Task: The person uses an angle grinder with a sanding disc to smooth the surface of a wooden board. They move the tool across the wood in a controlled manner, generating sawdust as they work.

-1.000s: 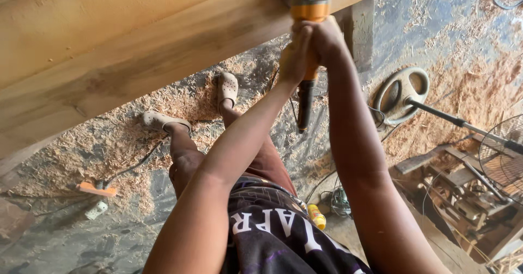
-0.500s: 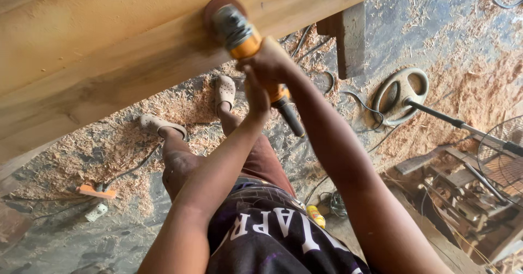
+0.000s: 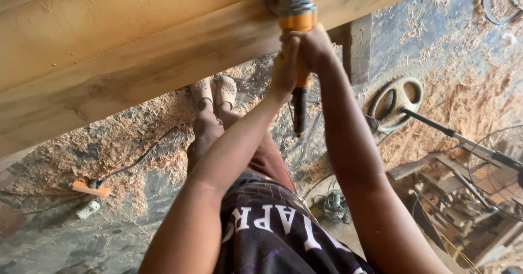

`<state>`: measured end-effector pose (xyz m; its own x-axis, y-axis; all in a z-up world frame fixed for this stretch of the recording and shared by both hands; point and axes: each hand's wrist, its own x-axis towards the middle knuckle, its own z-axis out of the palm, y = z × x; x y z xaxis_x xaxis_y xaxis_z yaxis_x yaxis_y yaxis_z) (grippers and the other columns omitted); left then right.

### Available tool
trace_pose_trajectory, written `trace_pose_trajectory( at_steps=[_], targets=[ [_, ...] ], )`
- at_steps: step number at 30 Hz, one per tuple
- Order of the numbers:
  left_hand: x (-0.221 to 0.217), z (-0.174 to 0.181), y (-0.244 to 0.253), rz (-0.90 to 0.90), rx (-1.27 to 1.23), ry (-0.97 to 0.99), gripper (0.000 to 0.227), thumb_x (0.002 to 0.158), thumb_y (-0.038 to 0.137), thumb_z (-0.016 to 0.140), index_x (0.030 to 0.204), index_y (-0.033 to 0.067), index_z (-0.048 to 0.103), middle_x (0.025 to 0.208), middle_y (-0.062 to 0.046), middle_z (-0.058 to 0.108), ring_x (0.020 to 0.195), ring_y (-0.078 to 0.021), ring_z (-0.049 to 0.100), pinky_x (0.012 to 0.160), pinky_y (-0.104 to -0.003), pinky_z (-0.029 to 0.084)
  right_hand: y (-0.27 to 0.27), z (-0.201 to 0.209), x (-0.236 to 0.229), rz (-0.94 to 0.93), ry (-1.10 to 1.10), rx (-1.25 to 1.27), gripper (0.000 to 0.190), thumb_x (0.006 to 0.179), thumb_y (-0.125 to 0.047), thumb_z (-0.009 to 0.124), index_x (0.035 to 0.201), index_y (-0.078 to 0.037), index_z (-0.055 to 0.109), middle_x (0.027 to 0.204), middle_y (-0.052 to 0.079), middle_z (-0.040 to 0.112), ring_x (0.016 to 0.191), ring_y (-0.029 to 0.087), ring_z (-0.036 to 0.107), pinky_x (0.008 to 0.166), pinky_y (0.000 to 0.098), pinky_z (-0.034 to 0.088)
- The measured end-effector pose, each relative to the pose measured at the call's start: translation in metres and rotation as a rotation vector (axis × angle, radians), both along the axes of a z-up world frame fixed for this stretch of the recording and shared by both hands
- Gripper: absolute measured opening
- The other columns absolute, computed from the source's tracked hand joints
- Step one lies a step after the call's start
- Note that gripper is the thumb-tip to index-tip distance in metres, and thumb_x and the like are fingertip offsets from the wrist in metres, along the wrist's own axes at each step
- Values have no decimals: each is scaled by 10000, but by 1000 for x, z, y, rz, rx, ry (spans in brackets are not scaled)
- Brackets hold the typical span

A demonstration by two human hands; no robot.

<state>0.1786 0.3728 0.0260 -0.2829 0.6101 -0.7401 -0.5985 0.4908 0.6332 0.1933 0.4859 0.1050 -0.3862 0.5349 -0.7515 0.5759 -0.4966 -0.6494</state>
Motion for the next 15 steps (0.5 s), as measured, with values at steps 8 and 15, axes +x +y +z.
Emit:
trace_pose_trajectory(
  at_steps=[8, 15],
  targets=[
    [0, 6, -75, 481, 92, -146, 735, 1052, 586, 291, 1366, -39, 515, 1237, -184, 646, 1119, -227, 666, 941, -347, 545, -67, 20, -56, 451, -118, 142, 269, 718, -173, 855, 925, -36, 750, 809, 79, 775, 719, 155, 739, 695, 322, 603],
    [44, -3, -36, 546, 68, -64, 686, 1079, 532, 252, 1468, -25, 341, 1299, -167, 573, 1196, -219, 619, 1060, -350, 503, -19, 22, -27, 628, -203, 89, 269, 700, -205, 861, 900, -52, 766, 801, 48, 766, 693, 137, 725, 668, 309, 603]
  ],
)
